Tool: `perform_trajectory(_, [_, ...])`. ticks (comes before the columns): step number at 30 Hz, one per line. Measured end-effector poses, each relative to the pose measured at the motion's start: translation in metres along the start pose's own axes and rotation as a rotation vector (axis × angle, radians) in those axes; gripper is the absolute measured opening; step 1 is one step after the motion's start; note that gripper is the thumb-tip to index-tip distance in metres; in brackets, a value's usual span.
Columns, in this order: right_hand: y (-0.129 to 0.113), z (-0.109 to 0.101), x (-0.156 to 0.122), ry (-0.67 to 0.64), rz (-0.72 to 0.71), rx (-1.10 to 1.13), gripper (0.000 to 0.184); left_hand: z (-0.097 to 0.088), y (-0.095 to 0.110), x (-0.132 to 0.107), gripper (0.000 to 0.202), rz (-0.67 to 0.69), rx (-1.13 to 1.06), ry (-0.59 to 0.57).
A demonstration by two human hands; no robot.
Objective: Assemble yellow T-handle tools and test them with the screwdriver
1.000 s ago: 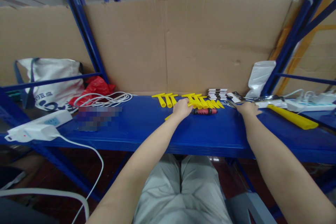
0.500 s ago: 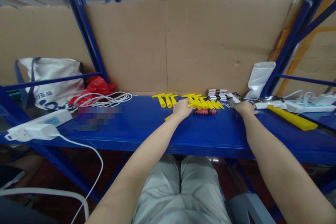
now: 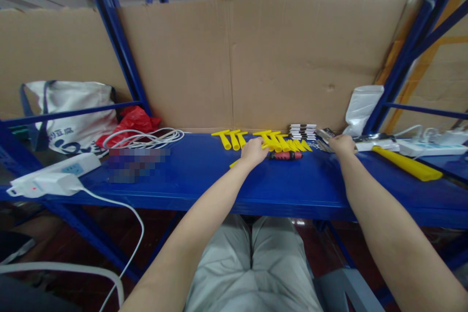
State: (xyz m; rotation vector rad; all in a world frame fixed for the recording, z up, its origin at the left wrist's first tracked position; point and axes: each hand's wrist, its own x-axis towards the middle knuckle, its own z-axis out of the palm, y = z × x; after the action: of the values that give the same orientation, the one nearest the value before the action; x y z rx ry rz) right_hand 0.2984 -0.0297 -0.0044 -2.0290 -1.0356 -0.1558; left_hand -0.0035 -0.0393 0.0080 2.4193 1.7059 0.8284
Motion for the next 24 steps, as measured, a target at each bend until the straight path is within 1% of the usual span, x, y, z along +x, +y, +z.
perform_trajectory(1, [-0.007,-0.003,-0.002,0.008,0.086,0.008,0.023,0.000,0.000,0.000,0.028,0.002,0.001,0.000])
perform_trajectory(2, [-0.015,-0.006,-0.004,0.017,0.108,0.036,0.020,0.000,0.000,0.000,0.028,0.004,0.003,-0.001])
perform_trajectory(3, [-0.022,-0.008,-0.006,0.024,0.082,0.076,0.018,0.000,0.000,0.000,0.028,0.006,0.007,-0.002])
perform_trajectory(6, [-0.042,-0.009,-0.015,-0.017,-0.106,0.274,0.012,0.000,0.000,-0.001,0.030,0.015,0.034,-0.002])
perform_trajectory(9, [-0.060,-0.004,-0.029,-0.131,-0.245,0.501,0.008,-0.001,0.001,-0.002,0.031,0.028,0.072,0.004])
perform_trajectory(12, [-0.077,0.002,-0.049,-0.286,-0.342,0.587,0.011,-0.002,0.002,-0.003,0.031,0.037,0.097,0.004])
perform_trajectory(15, [-0.092,0.005,-0.069,-0.402,-0.403,0.605,0.013,-0.002,0.002,-0.004,0.031,0.051,0.101,0.002])
perform_trajectory(17, [-0.098,0.008,-0.079,-0.461,-0.416,0.595,0.014,-0.001,0.002,-0.003,0.030,0.059,0.100,0.005])
perform_trajectory(20, [-0.101,0.011,-0.086,-0.531,-0.379,0.584,0.017,0.000,0.002,-0.002,0.032,0.060,0.092,0.019])
perform_trajectory(24, [-0.098,0.012,-0.084,-0.527,-0.324,0.578,0.020,0.000,0.003,-0.002,0.034,0.047,0.076,0.029])
